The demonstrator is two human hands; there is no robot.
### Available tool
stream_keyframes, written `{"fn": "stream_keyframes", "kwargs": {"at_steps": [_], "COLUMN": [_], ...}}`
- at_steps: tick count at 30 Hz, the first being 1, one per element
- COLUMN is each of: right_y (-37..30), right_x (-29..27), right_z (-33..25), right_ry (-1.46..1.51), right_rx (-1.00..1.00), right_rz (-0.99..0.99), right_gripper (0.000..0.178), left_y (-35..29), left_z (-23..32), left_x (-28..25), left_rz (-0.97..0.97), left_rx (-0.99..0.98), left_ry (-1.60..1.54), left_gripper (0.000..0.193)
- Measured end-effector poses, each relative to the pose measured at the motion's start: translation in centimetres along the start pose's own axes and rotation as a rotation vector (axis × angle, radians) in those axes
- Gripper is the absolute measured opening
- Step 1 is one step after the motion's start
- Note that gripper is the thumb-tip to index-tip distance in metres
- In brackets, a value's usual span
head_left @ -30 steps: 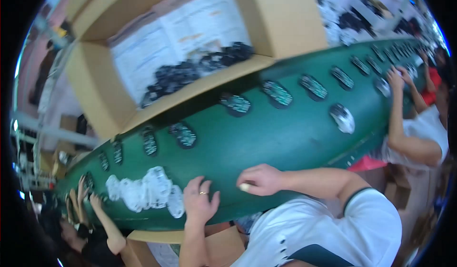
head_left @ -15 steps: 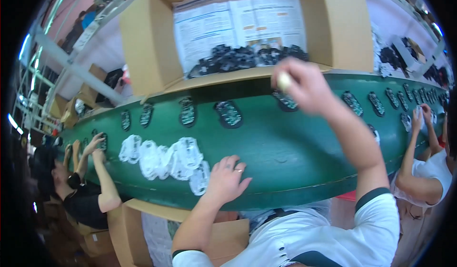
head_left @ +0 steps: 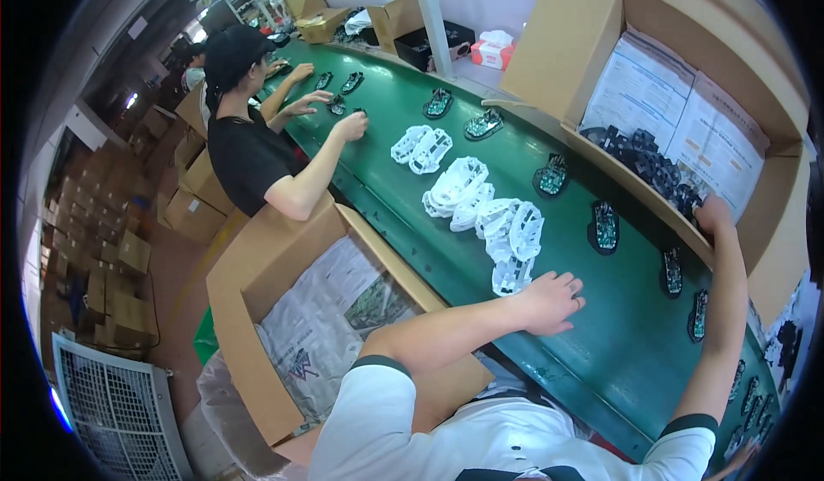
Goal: The person assembles mouse shells by taking plastic parts from boxes, fitting black components into white outer covers by hand, and placing the assembled pieces on the conveyor belt.
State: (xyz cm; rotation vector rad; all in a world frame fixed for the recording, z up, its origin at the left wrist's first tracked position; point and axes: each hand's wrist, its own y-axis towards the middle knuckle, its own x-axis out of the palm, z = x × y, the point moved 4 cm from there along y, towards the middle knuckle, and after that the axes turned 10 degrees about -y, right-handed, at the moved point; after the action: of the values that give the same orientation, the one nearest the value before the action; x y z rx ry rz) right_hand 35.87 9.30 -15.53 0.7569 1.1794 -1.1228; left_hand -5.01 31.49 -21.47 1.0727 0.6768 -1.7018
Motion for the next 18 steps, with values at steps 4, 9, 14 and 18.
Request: {"fn": "stream_keyframes", "kwargs": {"at_steps": [4, 9, 14, 18], "right_y": [-5.6, -22.8, -33.7, -32.8], "right_x": [-5.6, -2.6, 8.1, 5.2], "right_z": [0.7, -3.1, -6.7, -6.1], "right_ry": [0.386, 1.065, 0.995, 0.817], "right_rx": [0.090, -0.256, -0.378, -0.268], "right_rz": [0.453, 0.840, 0.356, 0.463], "right_gripper": [0.030, 0.006, 0.023, 0.031], "left_y": [-0.1, -2.3, -1.8, -2.5], "left_z": [0.4, 0.4, -1.1, 0.1], "left_x": [0.6, -0.7, -3.6, -4.6], "left_rz": [0.039, 0.078, 0.326, 0.178], "left_rx": [0.076, 0.208, 0.052, -0.089], "left_ry": [-0.050, -0.242, -0.045, 0.218], "left_gripper": [0.045, 0.038, 0.039, 0.054]}}
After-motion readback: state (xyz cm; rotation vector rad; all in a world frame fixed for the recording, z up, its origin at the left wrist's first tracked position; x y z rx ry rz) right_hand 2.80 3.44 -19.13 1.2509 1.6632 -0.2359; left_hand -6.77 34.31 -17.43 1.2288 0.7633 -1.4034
